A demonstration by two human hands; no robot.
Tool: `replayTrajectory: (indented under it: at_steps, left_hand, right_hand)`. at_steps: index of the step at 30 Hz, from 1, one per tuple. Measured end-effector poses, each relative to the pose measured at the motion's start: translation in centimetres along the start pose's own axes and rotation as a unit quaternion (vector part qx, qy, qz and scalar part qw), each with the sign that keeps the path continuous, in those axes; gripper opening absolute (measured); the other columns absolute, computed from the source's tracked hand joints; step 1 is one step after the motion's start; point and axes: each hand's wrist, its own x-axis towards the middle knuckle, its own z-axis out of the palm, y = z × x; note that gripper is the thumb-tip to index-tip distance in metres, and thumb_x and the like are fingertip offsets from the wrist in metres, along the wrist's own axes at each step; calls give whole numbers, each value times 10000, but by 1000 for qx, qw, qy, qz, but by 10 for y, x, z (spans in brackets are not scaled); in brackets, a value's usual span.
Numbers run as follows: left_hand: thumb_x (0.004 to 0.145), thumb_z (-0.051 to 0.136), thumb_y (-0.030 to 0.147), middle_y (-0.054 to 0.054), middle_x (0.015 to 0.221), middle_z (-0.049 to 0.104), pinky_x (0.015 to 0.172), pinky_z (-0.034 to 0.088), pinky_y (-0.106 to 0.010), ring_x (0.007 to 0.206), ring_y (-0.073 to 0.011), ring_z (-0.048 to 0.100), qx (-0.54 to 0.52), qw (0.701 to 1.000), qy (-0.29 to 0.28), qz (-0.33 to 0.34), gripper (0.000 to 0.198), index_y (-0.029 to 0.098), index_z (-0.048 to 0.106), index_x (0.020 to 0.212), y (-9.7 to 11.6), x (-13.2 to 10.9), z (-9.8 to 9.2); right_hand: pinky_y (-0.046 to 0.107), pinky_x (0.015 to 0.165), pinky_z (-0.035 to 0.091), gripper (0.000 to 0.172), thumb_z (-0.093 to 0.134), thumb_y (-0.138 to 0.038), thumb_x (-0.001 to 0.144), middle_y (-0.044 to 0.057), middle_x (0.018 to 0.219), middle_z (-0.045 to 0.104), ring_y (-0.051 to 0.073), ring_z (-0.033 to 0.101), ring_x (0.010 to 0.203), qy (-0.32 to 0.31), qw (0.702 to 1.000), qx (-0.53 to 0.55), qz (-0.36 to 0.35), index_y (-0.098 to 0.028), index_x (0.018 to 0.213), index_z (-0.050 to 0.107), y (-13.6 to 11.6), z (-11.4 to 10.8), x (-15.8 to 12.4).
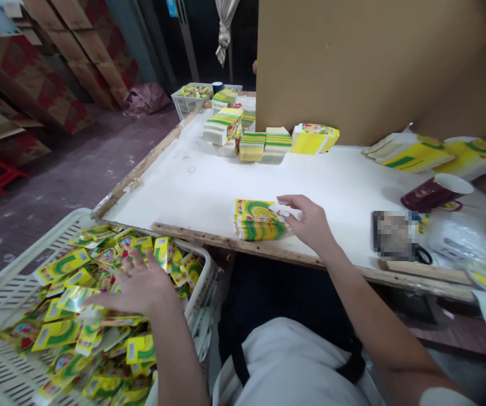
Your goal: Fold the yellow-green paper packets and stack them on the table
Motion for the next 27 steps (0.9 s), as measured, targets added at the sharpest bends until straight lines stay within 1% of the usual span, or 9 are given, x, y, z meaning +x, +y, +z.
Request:
replayTrajectory:
  at_steps: [3,5,8,11,15,20,23,25,27]
  left_hand:
    - [773,376,601,-80,1378,407,985,398,-359,1230,-207,443,-100,992,39,-69,490,238,506,1076,-7,-7,15]
    - [776,477,474,-81,1238,554,966,411,-343,1147,-198,523,-100,990,-21,-99,357,223,574,1010,-15,-19,32]
    - [789,508,379,-67,1053,663,942,421,-346,1033,-178,594,-104,980,-120,-122,299,219,610,1021,-24,-40,53]
    - [799,502,391,-59,957,690,889,446,-344,933,-169,631,-99,966,-169,-168,303,213,626,1011,-25,-54,61]
    - [774,550,380,-52,859,691,794,475,-306,807,-148,643,-99,959,-168,-203,291,177,634,964,-24,-60,64]
    - [741,597,366,-40,791,678,712,478,-262,728,-129,637,-97,955,-173,-223,279,156,627,921,-28,-67,70]
    - [741,600,366,-43,798,669,697,476,-258,718,-124,628,-77,951,-190,-233,283,154,614,927,-33,-75,74]
    - [751,583,392,-59,846,664,701,480,-266,747,-131,626,-69,948,-205,-233,315,153,598,957,-36,-81,76]
    - [754,567,437,-80,951,649,735,487,-288,832,-151,624,-74,950,-212,-218,372,170,572,1013,-39,-85,78]
  right_hand:
    - [394,874,460,323,503,-65,720,51,995,664,218,587,953,-30,997,-75,-18,-191,994,617,-6,8,8]
    - [395,868,449,339,509,-71,720,60,990,666,235,573,961,-72,987,-142,-17,-182,1025,606,-9,14,12]
    - [395,815,449,337,548,-116,719,86,967,656,254,575,903,-123,968,-218,-3,-171,1047,596,-8,22,11]
    - [398,800,437,352,525,-102,731,106,986,629,260,571,908,-118,966,-231,5,-177,1071,579,-7,26,4]
    - [418,835,409,446,516,-85,734,131,1020,604,283,551,950,-65,965,-255,4,-166,1173,509,-8,26,-6]
    - [416,815,401,320,515,-84,733,132,959,630,284,564,898,-98,963,-249,12,-150,1043,554,-5,22,-3]
    - [406,775,410,324,539,-114,706,109,937,627,277,560,886,-67,975,-210,22,-169,1025,519,-8,19,-1]
    - [357,704,430,328,534,-124,701,60,849,621,233,575,793,-30,988,-144,47,-188,1019,491,-15,17,-5]
    - [301,643,441,319,527,-128,707,8,750,589,180,572,687,-15,996,-60,62,-201,1013,473,-24,18,-12]
